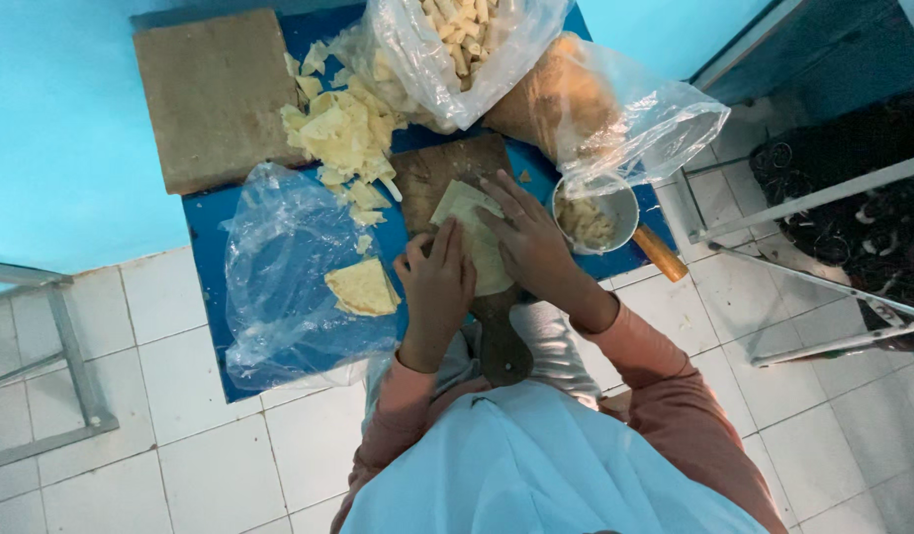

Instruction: The person sits at a small blue table and tears thin cracker sheets into smaller pieces by hand, placing the pieces into a white bowl. They occasionally use a spoon to scoop from the bowl and reach into plastic bags of puffed snacks on the table.

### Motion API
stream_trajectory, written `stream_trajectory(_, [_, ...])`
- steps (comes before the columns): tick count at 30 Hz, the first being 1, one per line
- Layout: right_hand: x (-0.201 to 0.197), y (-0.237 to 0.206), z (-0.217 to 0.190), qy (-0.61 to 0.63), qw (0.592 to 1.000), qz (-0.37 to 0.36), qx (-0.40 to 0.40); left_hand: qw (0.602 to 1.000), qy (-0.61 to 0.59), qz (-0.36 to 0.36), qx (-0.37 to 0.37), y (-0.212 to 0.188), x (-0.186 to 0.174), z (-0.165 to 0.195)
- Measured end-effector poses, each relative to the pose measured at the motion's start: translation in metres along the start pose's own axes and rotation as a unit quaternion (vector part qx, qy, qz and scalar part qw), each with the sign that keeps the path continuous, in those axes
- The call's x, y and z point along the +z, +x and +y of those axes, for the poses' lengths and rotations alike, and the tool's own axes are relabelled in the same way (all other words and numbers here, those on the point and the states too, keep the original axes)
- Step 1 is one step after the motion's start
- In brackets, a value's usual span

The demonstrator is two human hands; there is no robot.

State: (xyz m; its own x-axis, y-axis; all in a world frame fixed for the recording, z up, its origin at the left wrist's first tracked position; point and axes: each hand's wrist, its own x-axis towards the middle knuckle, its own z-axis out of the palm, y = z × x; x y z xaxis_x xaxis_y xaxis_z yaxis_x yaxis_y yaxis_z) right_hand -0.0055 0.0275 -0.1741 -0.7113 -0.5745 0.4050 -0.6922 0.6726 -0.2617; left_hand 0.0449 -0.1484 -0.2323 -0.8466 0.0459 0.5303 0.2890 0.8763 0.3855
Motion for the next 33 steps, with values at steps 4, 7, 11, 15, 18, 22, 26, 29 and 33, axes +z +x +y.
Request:
stream_trajectory(4, [0.018,0.013,0.007,-0.135,0.989,-0.012,-0.063,1.0,-0.001,-0.004,0.006,0.0,0.002,-0.001])
stream_trajectory(7, [0.018,0.014,0.008,-0.251,0.962,-0.019,-0.105,1.0,-0.011,-0.005,-0.004,0.0,0.003,0.0])
stream_trajectory(11, [0.006,0.021,0.011,-0.331,0.933,-0.052,-0.131,1.0,-0.009,-0.005,0.002,-0.001,0.003,0.0])
stream_trajectory(15, [-0.006,0.026,0.013,-0.361,0.925,-0.041,-0.111,1.0,-0.003,-0.014,-0.002,0.0,0.003,0.0])
stream_trajectory(18, [-0.007,0.022,0.012,-0.191,0.975,-0.053,-0.104,1.0,-0.008,-0.015,-0.007,0.0,0.005,0.0])
stream_trajectory(22, [0.004,0.018,0.015,-0.261,0.957,-0.052,-0.114,1.0,-0.005,0.004,0.008,-0.002,0.005,0.0])
stream_trajectory(26, [0.009,0.017,0.023,-0.333,0.939,-0.039,-0.078,1.0,-0.012,0.0,0.01,-0.002,0.006,-0.001])
stream_trajectory(29, [0.015,0.022,0.025,-0.276,0.959,-0.043,-0.048,1.0,-0.006,-0.003,0.006,-0.001,0.006,-0.001])
stream_trajectory(33, [0.031,0.033,0.02,-0.206,0.976,-0.002,-0.064,1.0,-0.007,-0.002,0.005,-0.001,0.006,0.0])
